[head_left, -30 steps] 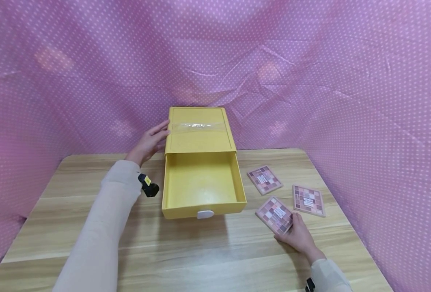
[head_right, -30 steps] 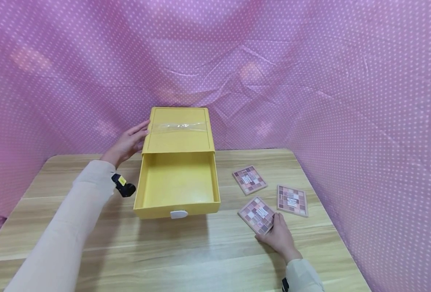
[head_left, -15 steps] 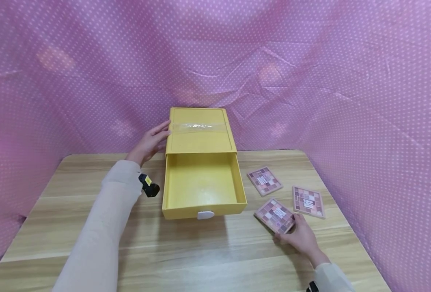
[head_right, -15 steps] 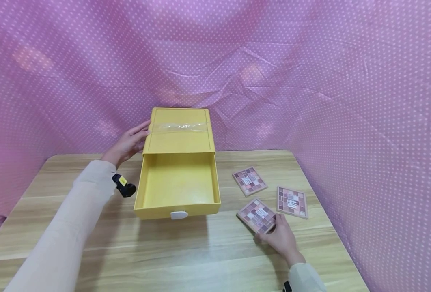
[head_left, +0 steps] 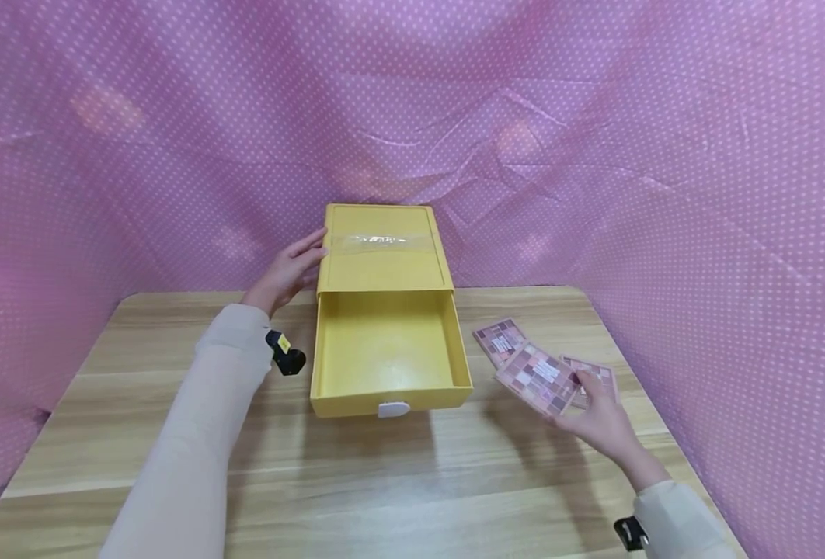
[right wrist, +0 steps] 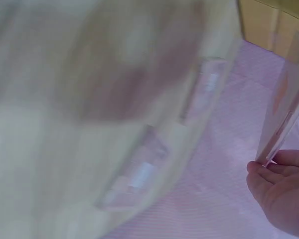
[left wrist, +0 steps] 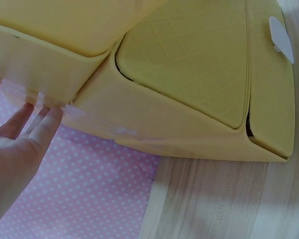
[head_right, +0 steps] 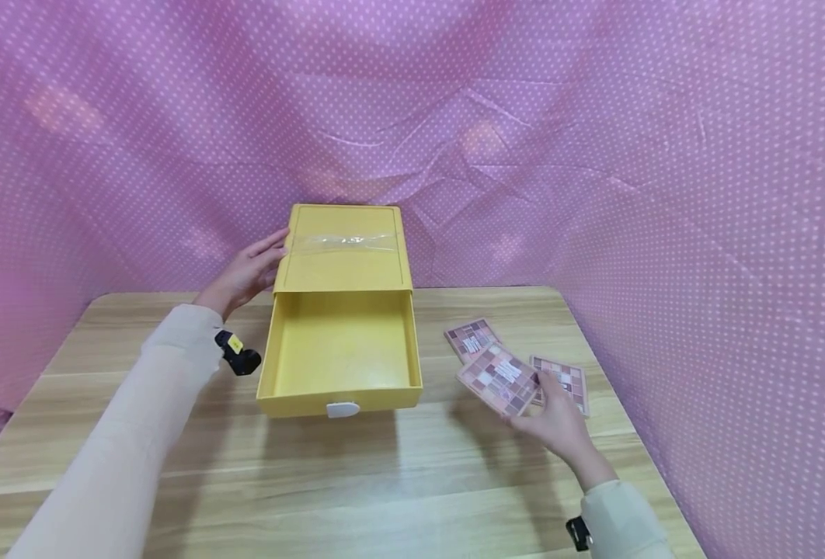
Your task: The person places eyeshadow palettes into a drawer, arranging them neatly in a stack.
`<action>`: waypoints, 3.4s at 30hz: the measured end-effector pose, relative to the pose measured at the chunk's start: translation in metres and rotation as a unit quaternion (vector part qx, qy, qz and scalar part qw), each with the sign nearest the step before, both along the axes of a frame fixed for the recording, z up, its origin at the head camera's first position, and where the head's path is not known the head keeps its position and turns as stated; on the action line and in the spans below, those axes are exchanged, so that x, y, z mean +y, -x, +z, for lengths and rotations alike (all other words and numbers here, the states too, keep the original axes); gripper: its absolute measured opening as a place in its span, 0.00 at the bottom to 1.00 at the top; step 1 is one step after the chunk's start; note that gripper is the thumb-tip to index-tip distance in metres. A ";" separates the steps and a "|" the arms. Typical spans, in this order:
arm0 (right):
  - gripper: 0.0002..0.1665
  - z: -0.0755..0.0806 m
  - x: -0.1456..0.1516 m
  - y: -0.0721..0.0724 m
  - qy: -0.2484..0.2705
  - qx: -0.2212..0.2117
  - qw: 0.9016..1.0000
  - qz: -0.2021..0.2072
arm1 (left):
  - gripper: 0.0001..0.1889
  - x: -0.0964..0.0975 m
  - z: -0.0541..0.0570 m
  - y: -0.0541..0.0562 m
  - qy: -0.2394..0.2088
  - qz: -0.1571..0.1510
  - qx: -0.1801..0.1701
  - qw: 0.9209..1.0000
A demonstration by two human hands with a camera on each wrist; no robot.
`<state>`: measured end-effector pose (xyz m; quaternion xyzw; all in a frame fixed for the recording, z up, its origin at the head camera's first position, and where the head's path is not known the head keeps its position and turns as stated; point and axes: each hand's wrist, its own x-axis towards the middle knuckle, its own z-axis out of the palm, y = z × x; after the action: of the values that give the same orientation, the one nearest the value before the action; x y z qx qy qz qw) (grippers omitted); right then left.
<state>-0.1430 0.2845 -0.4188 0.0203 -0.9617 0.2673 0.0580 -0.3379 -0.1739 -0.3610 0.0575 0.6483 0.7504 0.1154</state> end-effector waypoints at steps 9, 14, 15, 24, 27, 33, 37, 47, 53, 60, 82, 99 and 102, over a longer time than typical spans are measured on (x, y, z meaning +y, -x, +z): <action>0.48 0.054 -0.009 0.020 0.018 0.021 0.998 0.060 | 0.28 -0.001 0.002 0.000 0.002 0.007 -0.001 1.000; 0.56 0.083 -0.018 0.026 -0.013 -0.002 0.998 0.061 | 0.29 -0.001 0.002 0.001 -0.006 0.004 -0.002 1.000; 0.57 0.087 -0.020 0.027 -0.015 -0.006 0.998 0.061 | 0.29 -0.001 0.002 0.001 -0.008 0.004 -0.002 1.000; 0.60 0.105 -0.046 0.035 -0.006 -0.010 0.995 0.100 | 0.29 0.000 0.001 0.003 -0.009 0.002 -0.005 1.000; 0.59 0.108 -0.058 0.039 -0.003 -0.003 0.993 0.118 | 0.28 0.001 0.001 0.002 -0.009 0.005 -0.005 1.000; 0.60 0.113 -0.081 0.045 0.011 0.011 0.989 0.150 | 0.28 0.001 0.000 0.001 -0.006 0.003 -0.004 1.000; 0.61 0.114 -0.095 0.047 0.011 0.014 0.986 0.166 | 0.28 0.002 0.000 0.001 -0.010 0.004 -0.007 1.000; 0.60 0.111 -0.127 0.050 0.014 0.009 0.975 0.221 | 0.28 0.003 0.000 -0.002 0.000 0.009 -0.008 1.000; 0.61 0.109 -0.149 0.055 -0.004 0.008 0.967 0.255 | 0.29 0.003 0.000 -0.003 -0.005 0.006 -0.009 1.000; 0.59 0.102 -0.171 0.064 -0.007 0.002 0.954 0.299 | 0.28 0.005 0.001 -0.004 0.002 0.009 -0.012 1.000; 0.59 0.080 -0.204 0.075 -0.086 -0.053 0.942 0.319 | 0.27 0.008 0.000 -0.004 -0.016 0.017 -0.013 1.000; 0.60 0.076 -0.210 0.072 -0.144 -0.080 0.927 0.336 | 0.28 0.007 0.000 -0.004 -0.010 0.013 -0.001 1.000; 0.59 0.075 -0.210 0.072 -0.152 -0.076 0.924 0.342 | 0.27 0.007 0.000 -0.004 -0.008 0.016 -0.002 1.000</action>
<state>-0.2153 0.0742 -0.3437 0.3363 -0.9268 0.1218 -0.1140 -0.3343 -0.1666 -0.3606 0.0465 0.6429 0.7573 0.1046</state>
